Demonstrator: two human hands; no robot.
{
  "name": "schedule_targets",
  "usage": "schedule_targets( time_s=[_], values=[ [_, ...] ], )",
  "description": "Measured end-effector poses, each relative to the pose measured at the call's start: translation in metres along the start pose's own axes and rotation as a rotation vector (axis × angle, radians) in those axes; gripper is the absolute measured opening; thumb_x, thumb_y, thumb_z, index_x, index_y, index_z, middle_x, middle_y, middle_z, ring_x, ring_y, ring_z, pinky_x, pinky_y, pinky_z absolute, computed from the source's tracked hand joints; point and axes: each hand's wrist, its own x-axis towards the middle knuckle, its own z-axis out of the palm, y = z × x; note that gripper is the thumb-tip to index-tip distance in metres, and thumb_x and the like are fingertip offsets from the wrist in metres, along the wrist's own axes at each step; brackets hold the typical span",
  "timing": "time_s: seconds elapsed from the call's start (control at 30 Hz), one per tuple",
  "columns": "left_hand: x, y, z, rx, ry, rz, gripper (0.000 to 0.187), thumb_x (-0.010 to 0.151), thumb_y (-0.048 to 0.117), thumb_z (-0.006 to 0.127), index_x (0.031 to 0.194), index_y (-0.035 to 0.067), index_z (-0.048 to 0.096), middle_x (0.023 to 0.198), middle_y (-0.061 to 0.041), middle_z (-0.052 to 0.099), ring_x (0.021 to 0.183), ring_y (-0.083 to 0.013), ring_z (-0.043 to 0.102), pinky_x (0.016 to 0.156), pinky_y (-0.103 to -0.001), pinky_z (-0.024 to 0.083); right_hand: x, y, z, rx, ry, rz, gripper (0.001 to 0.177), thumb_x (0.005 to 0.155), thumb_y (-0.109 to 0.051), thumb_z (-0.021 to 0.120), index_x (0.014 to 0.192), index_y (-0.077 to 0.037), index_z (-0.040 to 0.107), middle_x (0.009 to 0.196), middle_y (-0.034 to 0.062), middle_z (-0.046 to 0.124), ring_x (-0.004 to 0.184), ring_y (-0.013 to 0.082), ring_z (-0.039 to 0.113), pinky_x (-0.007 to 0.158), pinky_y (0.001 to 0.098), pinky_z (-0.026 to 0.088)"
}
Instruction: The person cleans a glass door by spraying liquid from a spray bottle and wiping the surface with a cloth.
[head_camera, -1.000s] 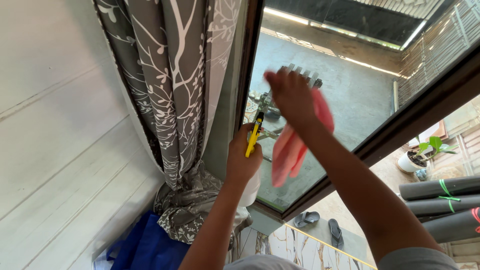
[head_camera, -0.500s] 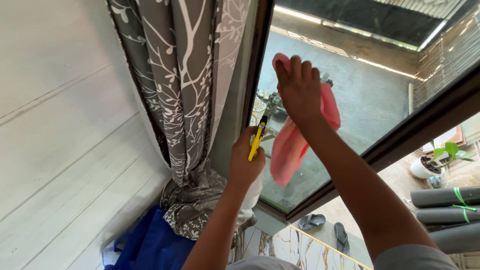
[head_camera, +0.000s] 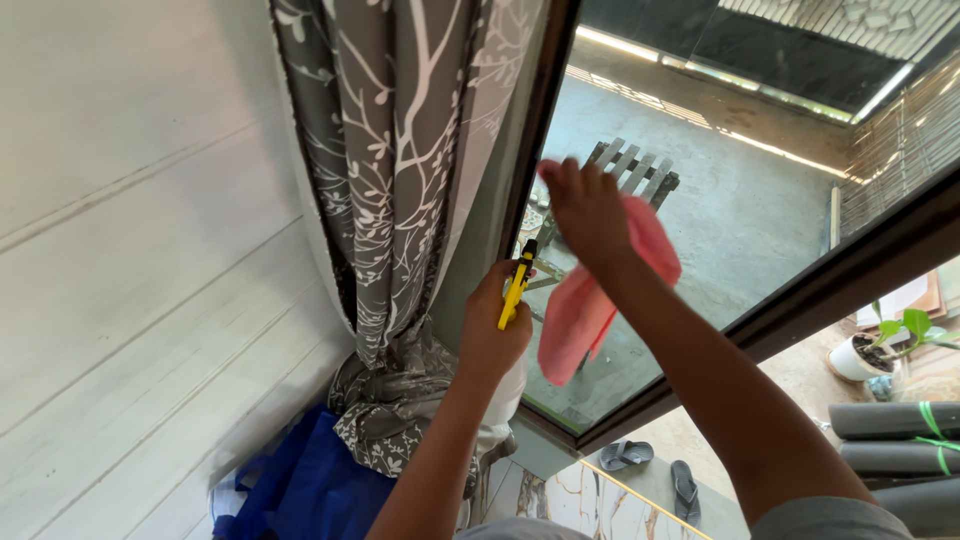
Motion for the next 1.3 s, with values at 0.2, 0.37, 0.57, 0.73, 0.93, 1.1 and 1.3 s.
schedule_targets(
  time_s=[0.2, 0.37, 0.57, 0.73, 0.93, 1.1, 1.3],
  values=[
    [-0.007, -0.003, -0.005, 0.008, 0.009, 0.045, 0.044, 0.08, -0.005, 0.055, 0.123, 0.001, 0.061, 0.107, -0.018, 0.073, 0.097, -0.034, 0.073, 0.085, -0.037, 0.057, 0.029, 0.02, -0.005, -0.029, 0.068, 0.104, 0.038, 0.089, -0.014, 0.067, 0.127, -0.011, 0.065, 0.104, 0.0093, 0.051, 0.089, 0.0253, 0.053, 0.071, 0.0391, 0.047],
    [-0.007, -0.005, -0.009, -0.03, 0.001, 0.044, 0.048, 0.079, -0.005, 0.054, 0.126, 0.001, 0.059, 0.107, -0.019, 0.072, 0.095, -0.033, 0.073, 0.084, -0.036, 0.056, 0.022, -0.004, -0.003, -0.017, 0.063, 0.086, 0.041, 0.085, -0.015, 0.067, 0.126, -0.009, 0.065, 0.102, 0.0094, 0.053, 0.088, 0.0253, 0.054, 0.069, 0.0389, 0.047],
    [-0.012, -0.009, -0.014, -0.023, -0.011, -0.023, 0.047, 0.08, -0.005, 0.054, 0.126, 0.002, 0.06, 0.106, -0.017, 0.073, 0.091, -0.0309, 0.074, 0.08, -0.036, 0.056, 0.016, 0.002, 0.005, -0.055, 0.067, 0.043, 0.037, 0.096, -0.013, 0.068, 0.132, -0.008, 0.061, 0.105, 0.0095, 0.052, 0.092, 0.0252, 0.054, 0.075, 0.0388, 0.048],
    [-0.01, -0.012, -0.016, -0.009, -0.018, 0.004, 0.046, 0.079, -0.006, 0.053, 0.124, 0.002, 0.06, 0.106, -0.017, 0.073, 0.083, -0.0303, 0.072, 0.075, -0.035, 0.056, 0.037, 0.019, 0.001, -0.003, 0.072, 0.206, 0.046, 0.09, -0.015, 0.069, 0.134, -0.007, 0.06, 0.104, 0.0115, 0.053, 0.092, 0.0277, 0.055, 0.073, 0.0416, 0.049],
    [-0.012, -0.007, -0.019, -0.008, -0.039, -0.093, 0.045, 0.081, -0.006, 0.054, 0.124, 0.002, 0.061, 0.101, -0.017, 0.073, 0.079, -0.0303, 0.072, 0.073, -0.035, 0.056, 0.001, -0.026, 0.012, 0.114, -0.078, 0.034, 0.043, 0.091, -0.014, 0.069, 0.132, -0.008, 0.058, 0.107, 0.0113, 0.051, 0.092, 0.0284, 0.054, 0.075, 0.0429, 0.049],
    [-0.01, -0.008, -0.018, -0.009, -0.02, 0.087, 0.045, 0.081, -0.007, 0.055, 0.125, 0.002, 0.06, 0.106, -0.017, 0.073, 0.089, -0.0297, 0.073, 0.079, -0.035, 0.057, 0.039, 0.024, 0.002, -0.085, 0.016, 0.182, 0.045, 0.091, -0.017, 0.068, 0.135, -0.01, 0.06, 0.106, 0.0112, 0.053, 0.092, 0.0257, 0.055, 0.071, 0.0395, 0.048],
    [-0.009, -0.004, -0.017, -0.009, -0.056, -0.066, 0.046, 0.08, -0.005, 0.055, 0.125, 0.004, 0.06, 0.106, -0.014, 0.074, 0.075, -0.0257, 0.072, 0.069, -0.034, 0.056, 0.02, 0.0, -0.007, 0.02, 0.041, 0.098, 0.053, 0.08, -0.025, 0.07, 0.13, -0.009, 0.062, 0.104, 0.013, 0.055, 0.088, 0.027, 0.055, 0.07, 0.0419, 0.048]
  ],
)
